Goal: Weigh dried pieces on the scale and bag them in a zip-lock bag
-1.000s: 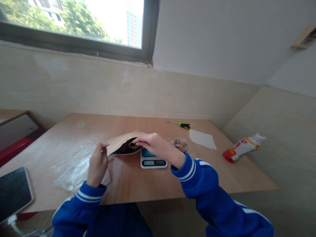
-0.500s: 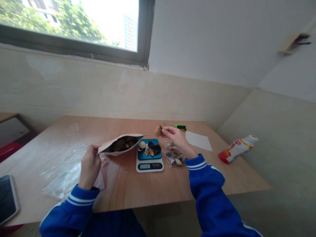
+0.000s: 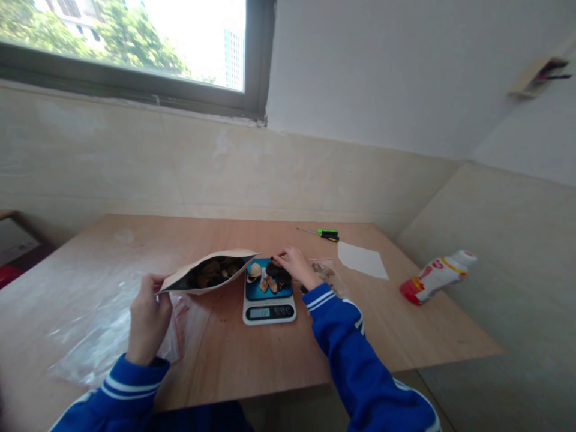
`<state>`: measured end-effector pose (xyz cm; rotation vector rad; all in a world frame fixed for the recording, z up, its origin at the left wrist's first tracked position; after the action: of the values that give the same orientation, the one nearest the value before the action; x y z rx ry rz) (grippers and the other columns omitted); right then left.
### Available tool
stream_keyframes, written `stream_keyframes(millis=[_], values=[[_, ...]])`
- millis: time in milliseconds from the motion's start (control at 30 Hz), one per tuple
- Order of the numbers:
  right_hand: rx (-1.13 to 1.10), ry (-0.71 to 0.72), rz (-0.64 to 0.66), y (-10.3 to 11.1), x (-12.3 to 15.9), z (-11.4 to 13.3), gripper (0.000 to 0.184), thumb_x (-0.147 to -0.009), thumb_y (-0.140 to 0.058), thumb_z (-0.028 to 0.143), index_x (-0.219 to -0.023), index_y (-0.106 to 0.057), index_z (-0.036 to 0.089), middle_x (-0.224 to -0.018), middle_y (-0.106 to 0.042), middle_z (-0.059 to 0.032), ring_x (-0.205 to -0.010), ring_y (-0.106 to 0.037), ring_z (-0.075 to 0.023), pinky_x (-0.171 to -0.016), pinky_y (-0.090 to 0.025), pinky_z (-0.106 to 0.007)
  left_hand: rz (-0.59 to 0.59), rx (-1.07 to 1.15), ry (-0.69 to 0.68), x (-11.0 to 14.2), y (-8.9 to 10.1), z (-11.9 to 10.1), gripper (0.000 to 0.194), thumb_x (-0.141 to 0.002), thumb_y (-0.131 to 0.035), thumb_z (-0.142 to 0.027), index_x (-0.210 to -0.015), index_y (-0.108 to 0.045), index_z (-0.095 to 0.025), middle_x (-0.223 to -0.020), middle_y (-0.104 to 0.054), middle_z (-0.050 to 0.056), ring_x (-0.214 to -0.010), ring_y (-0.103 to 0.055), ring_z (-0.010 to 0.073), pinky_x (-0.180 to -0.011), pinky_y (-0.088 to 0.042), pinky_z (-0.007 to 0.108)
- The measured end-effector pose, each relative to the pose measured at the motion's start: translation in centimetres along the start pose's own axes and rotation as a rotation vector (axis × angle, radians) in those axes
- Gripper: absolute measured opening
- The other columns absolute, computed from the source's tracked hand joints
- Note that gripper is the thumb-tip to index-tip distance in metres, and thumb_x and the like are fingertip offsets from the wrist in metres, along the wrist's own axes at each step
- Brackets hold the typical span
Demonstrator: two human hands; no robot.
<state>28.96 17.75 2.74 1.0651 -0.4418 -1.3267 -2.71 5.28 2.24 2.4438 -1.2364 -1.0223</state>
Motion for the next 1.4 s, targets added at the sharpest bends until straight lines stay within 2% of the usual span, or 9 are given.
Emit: stream_keyframes(millis=[133, 400, 567, 700, 933, 1033, 1167, 1267, 1400], values=[[-0.019, -0.041, -0.031, 1.5, 1.7, -1.1, 0.022, -0.090, -0.050, 0.029, -0.093, -0.066, 0.014, -0.096, -0.068, -0.0124, -0.091, -0.062, -0.0219, -0.084, -0.047, -0.035, -0.009, -0.007, -0.011, 0.1, 0.0, 0.0, 0.013, -0.078, -0.042, -0.018, -0.088, -0.050, -0.021, -0.074, -0.061, 0.003, -0.069, -0.062, 0.0213, -0.060, -0.045, 0.029], [-0.242, -0.032, -0.126, 5.4, 7.9, -1.2, 0.027, -0.091, -0.048, 0.036, -0.094, -0.068, 0.020, -0.100, -0.070, -0.0082, -0.097, -0.063, -0.0210, -0.083, -0.050, -0.033, -0.015, -0.037, -0.027, 0.4, -0.2, 0.1, 0.016, -0.076, -0.043, -0.020, -0.091, -0.049, -0.021, -0.077, -0.062, 0.003, -0.069, -0.063, 0.0193, -0.060, -0.048, 0.029], [-0.235, -0.011, -0.179, 4.9, 11.5, -1.1, 0.025, -0.092, -0.049, 0.035, -0.093, -0.069, 0.021, -0.097, -0.070, -0.0073, -0.096, -0.063, -0.0222, -0.084, -0.049, -0.036, -0.019, -0.016, 0.031, -0.3, -0.3, -0.1, 0.014, -0.082, -0.045, -0.033, -0.089, -0.048, -0.021, -0.080, -0.062, 0.004, -0.070, -0.065, 0.0202, -0.060, -0.053, 0.031], [-0.197, 0.072, -0.162, 4.2, 12.0, -0.9, 0.021, -0.092, -0.050, 0.031, -0.091, -0.069, 0.021, -0.094, -0.070, -0.0069, -0.096, -0.062, -0.0221, -0.089, -0.046, -0.038, 0.009, 0.010, 0.025, -1.0, -0.6, -0.1, 0.022, -0.082, -0.048, -0.039, -0.093, -0.052, -0.020, -0.087, -0.066, 0.006, -0.078, -0.067, 0.0213, -0.064, -0.056, 0.032], [-0.190, 0.013, -0.067, 3.1, 5.7, -3.2, 0.025, -0.093, -0.045, 0.027, -0.107, -0.063, 0.018, -0.110, -0.067, -0.0096, -0.103, -0.062, -0.0206, -0.091, -0.048, -0.037, 0.079, -0.158, -0.009, -2.3, -1.5, 0.6, 0.029, -0.088, -0.039, -0.040, -0.095, -0.060, -0.020, -0.091, -0.070, 0.009, -0.081, -0.068, 0.0240, -0.068, -0.051, 0.033], [-0.055, 0.026, 0.053, 1.3, 0.9, -4.4, 0.032, -0.089, -0.048, 0.022, -0.119, -0.059, 0.016, -0.124, -0.062, -0.0126, -0.116, -0.056, -0.0223, -0.100, -0.044, -0.038, 0.085, -0.238, 0.021, -4.0, -1.6, 0.8, 0.030, -0.089, -0.039, -0.038, -0.094, -0.061, -0.020, -0.087, -0.071, 0.009, -0.077, -0.068, 0.0247, -0.064, -0.048, 0.032], [-0.006, 0.045, 0.121, -1.9, -4.3, -5.7, 0.030, -0.081, -0.058, 0.015, -0.110, -0.065, 0.017, -0.117, -0.067, -0.0126, -0.110, -0.060, -0.0238, -0.098, -0.044, -0.036, 0.004, -0.349, 0.108, -6.1, -0.7, 1.5, 0.031, -0.089, -0.038, -0.036, -0.094, -0.063, -0.018, -0.082, -0.071, 0.011, -0.076, -0.068, 0.0273, -0.065, -0.046, 0.035], [0.013, 0.044, 0.122, -4.1, -5.9, -6.2, 0.030, -0.075, -0.065, 0.012, -0.104, -0.066, 0.016, -0.112, -0.068, -0.0130, -0.105, -0.062, -0.0242, -0.096, -0.044, -0.037, -0.057, -0.374, 0.146, -6.4, -0.2, 2.0, 0.030, -0.090, -0.038, -0.035, -0.092, -0.062, -0.018, -0.081, -0.070, 0.012, -0.077, -0.068, 0.0284, -0.065, -0.046, 0.035], [0.015, 0.040, 0.090, -5.3, -5.8, -6.5, 0.025, -0.072, -0.064, 0.007, -0.096, -0.066, 0.015, -0.107, -0.068, -0.0125, -0.102, -0.061, -0.0235, -0.095, -0.043, -0.038, -0.016, -0.377, 0.137, -6.0, -1.1, 2.2, 0.029, -0.091, -0.037, -0.034, -0.095, -0.061, -0.019, -0.085, -0.071, 0.012, -0.079, -0.068, 0.0290, -0.064, -0.046, 0.036]])
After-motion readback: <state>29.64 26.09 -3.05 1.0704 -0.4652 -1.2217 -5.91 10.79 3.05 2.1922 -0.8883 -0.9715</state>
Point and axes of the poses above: each hand's wrist, its own x-axis away from the middle knuckle, its own y-axis out of the back of the hand, z = x × y, the point moved 5 cm from there along -x, towards the middle knuckle
